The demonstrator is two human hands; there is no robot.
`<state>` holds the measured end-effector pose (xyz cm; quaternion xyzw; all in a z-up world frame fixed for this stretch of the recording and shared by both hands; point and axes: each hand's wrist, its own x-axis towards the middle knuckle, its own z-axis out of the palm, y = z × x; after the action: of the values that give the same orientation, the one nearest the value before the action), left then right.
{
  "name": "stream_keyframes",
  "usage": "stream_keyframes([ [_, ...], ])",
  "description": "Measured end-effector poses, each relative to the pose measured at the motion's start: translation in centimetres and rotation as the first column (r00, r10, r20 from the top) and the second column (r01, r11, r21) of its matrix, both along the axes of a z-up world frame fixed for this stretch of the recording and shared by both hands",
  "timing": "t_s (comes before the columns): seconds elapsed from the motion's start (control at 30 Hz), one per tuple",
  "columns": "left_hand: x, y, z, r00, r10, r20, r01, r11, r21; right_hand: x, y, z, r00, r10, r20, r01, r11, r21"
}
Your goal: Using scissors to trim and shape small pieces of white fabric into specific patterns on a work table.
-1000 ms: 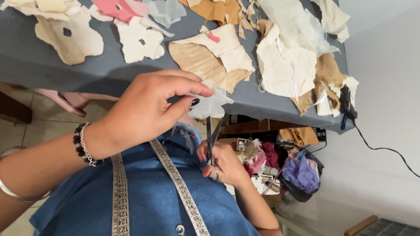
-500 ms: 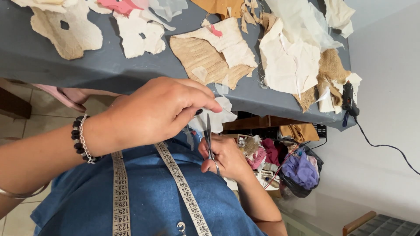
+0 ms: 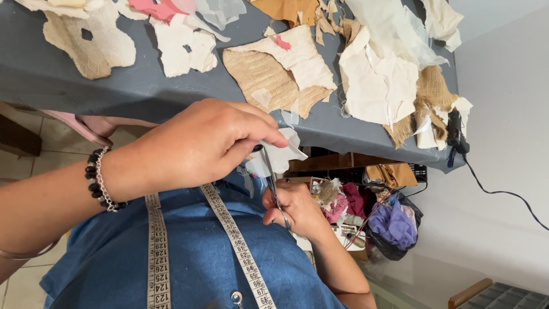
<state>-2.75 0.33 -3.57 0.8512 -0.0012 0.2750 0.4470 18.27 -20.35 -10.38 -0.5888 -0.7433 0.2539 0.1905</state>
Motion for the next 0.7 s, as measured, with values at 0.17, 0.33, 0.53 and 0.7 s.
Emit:
stream_keyframes([
  [0.17,-0.2,-0.4,-0.3,0.999,0.052,0.003,-0.052,0.998,-0.040,-0.9,0.8,1.2,0.998,0.019,-0.056,-0.022,0.998,-0.059],
  [0.33,-0.4,-1.5,-0.9,0.963,0.209,0.169,-0.194,0.976,-0.099,-1.4,1.2,0.5,0.993,0.085,-0.084,-0.092,0.992,-0.082],
  [0.53,0.9,-4.3,-3.1,0.872,0.477,0.112,-0.422,0.847,-0.323,-3.1,1.8,0.7,0.976,-0.019,-0.215,0.007,0.999,-0.054],
  [0.7,1.8,-5.9,-4.4,0.820,0.512,0.257,-0.454,0.854,-0.254,-3.5,2.4,0.2,0.967,-0.067,-0.247,0.080,0.996,0.045],
])
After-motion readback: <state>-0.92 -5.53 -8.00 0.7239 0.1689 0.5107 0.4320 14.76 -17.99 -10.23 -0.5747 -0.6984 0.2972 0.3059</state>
